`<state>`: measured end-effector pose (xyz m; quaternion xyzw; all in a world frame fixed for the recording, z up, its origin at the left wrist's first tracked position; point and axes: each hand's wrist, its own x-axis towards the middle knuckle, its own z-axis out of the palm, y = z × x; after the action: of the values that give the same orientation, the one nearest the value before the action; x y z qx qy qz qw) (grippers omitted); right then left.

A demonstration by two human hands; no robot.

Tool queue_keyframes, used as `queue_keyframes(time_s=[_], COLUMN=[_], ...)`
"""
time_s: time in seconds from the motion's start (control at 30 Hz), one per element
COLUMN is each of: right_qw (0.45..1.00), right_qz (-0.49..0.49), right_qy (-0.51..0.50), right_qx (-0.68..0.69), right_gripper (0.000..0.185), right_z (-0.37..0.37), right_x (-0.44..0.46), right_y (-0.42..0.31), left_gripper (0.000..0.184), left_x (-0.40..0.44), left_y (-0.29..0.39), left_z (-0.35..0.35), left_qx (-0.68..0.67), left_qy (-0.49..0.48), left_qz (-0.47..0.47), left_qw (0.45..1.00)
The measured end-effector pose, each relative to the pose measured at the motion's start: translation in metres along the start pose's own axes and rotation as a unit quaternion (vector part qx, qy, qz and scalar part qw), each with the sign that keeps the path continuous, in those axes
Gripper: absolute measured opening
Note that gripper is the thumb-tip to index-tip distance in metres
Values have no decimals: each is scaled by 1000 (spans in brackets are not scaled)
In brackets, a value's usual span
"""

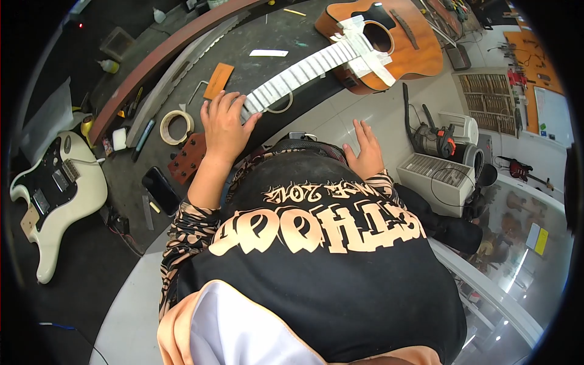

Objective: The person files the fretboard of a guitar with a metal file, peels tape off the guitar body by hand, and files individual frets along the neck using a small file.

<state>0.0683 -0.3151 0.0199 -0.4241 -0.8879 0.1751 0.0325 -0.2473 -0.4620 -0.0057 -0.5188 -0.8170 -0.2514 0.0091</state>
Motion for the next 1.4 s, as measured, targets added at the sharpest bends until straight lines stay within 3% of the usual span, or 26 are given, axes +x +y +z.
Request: queue_keyframes(time_s=[0.4,0.7,0.9,1.07,1.4], right_qw=[991,962,941,930,943], right_qz=[124,247,306,339,303], right_qy=[37,105,127,119,115], right_qx=[26,47,63,72,78], right_gripper=[73,72,72,73,72], right_z=[-34,-46,-33,-23,-22], right_x=[-35,-80,-106,-118,-102], right_y=[116,175,177,167,169], left_gripper=[49,55,58,61,61], left_x=[76,140,178,202,193], left_y=[75,123,142,161,157], left_z=[57,84,109,120,119], left_qx=[39,57,37,65,81], left_qy=[38,-32,-69,-53,-56], left_qz=[10,21,14,71,53], left_qw=[998,998,997,994,994])
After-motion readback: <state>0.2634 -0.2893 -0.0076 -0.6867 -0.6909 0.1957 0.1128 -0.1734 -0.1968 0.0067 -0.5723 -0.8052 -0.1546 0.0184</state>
